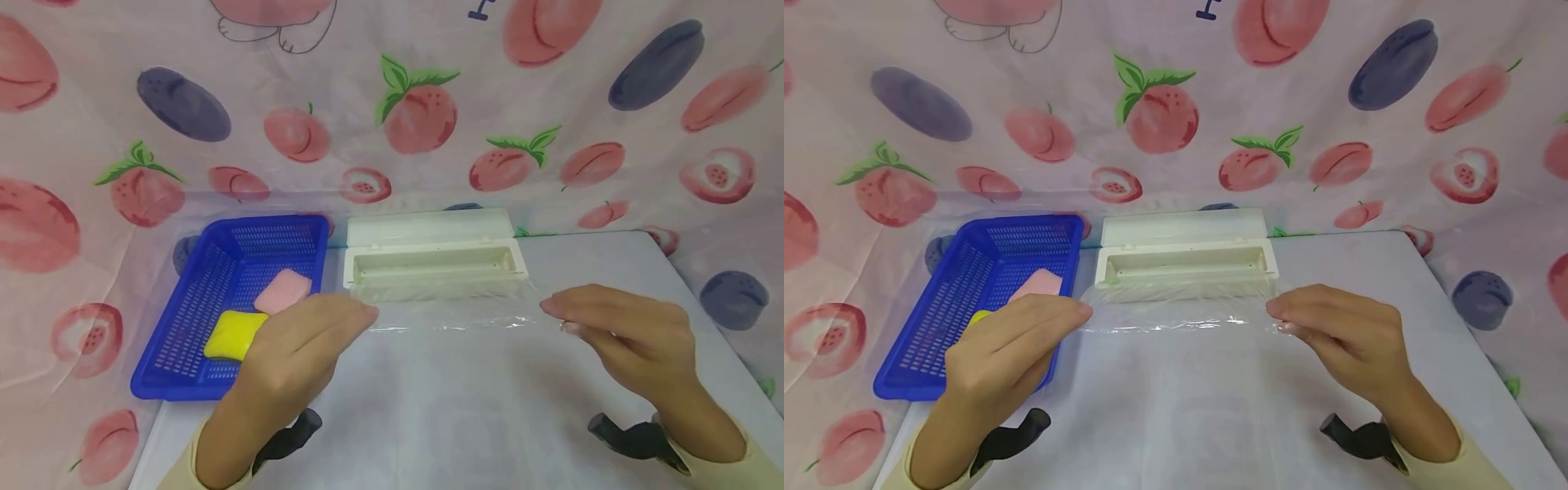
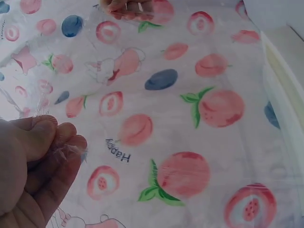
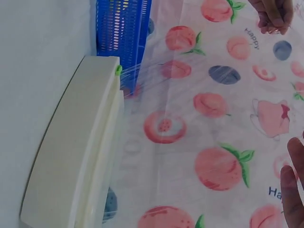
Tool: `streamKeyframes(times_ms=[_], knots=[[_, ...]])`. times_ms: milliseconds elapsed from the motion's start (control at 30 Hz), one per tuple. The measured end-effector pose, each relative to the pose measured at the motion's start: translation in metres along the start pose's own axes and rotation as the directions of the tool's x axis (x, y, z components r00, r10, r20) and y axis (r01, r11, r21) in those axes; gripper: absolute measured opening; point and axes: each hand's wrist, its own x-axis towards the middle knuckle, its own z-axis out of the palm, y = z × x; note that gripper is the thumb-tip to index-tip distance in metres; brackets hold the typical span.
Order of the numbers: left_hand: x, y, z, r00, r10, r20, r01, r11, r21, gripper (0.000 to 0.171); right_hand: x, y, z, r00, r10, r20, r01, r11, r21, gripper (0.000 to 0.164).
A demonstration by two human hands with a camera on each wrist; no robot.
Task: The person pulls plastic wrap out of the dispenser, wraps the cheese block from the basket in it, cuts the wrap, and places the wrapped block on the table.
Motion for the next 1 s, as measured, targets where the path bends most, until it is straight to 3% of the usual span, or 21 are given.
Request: streamKeyframes(times_ms=[167, 300, 433, 567, 667, 733, 800, 833, 900, 967, 1000], knots=[[-0.005, 0.009, -0.007, 0.998, -0.030, 0.049, 0.033, 0.997, -0.066, 0.026, 0.001, -0.003, 0.002, 0.998, -0.044, 0.048, 0.038, 0.992, 0.123, 0.020], [-0.019, 0.012, -0.015, 0.990, -0.036, 0.134, 0.061, 0.980, -0.187, 0.027, -0.009, -0.003, -0.002, 0.991, -0.047, 0.125, 0.029, 0.989, 0.147, 0.018], [-0.035, 0.014, -0.017, 0.971, -0.066, 0.231, 0.146, 0.926, -0.349, 0.026, -0.021, -0.007, -0.009, 0.974, -0.011, 0.228, -0.032, 0.982, 0.185, 0.016], [-0.048, 0.016, -0.012, 0.956, -0.018, 0.292, 0.164, 0.860, -0.484, 0.022, -0.035, -0.007, -0.011, 0.942, -0.006, 0.337, -0.107, 0.943, 0.315, 0.011], [-0.058, 0.016, -0.008, 0.934, 0.022, 0.357, 0.180, 0.834, -0.521, 0.022, -0.051, -0.005, -0.012, 0.900, 0.032, 0.434, -0.205, 0.911, 0.359, 0.022], [-0.067, 0.016, -0.006, 0.903, 0.030, 0.428, 0.223, 0.820, -0.528, 0.021, -0.065, -0.003, -0.011, 0.861, 0.093, 0.500, -0.288, 0.900, 0.328, 0.032], [-0.076, 0.017, -0.002, 0.852, 0.029, 0.523, 0.290, 0.804, -0.519, 0.022, -0.082, 0.000, -0.010, 0.814, 0.149, 0.561, -0.355, 0.893, 0.278, 0.040], [-0.082, 0.018, 0.000, 0.820, 0.030, 0.572, 0.323, 0.801, -0.504, 0.021, -0.089, 0.002, -0.008, 0.792, 0.172, 0.585, -0.380, 0.890, 0.252, 0.041], [-0.093, 0.020, 0.007, 0.730, 0.012, 0.683, 0.419, 0.782, -0.462, 0.019, -0.103, 0.005, -0.003, 0.751, 0.199, 0.630, -0.404, 0.893, 0.200, 0.038], [-0.106, 0.021, 0.017, 0.658, 0.010, 0.753, 0.462, 0.785, -0.414, 0.016, -0.115, 0.009, 0.002, 0.719, 0.199, 0.666, -0.400, 0.902, 0.162, 0.032], [-0.112, 0.022, 0.022, 0.629, 0.013, 0.777, 0.472, 0.789, -0.395, 0.015, -0.120, 0.010, 0.004, 0.696, 0.217, 0.684, -0.411, 0.902, 0.132, 0.029]])
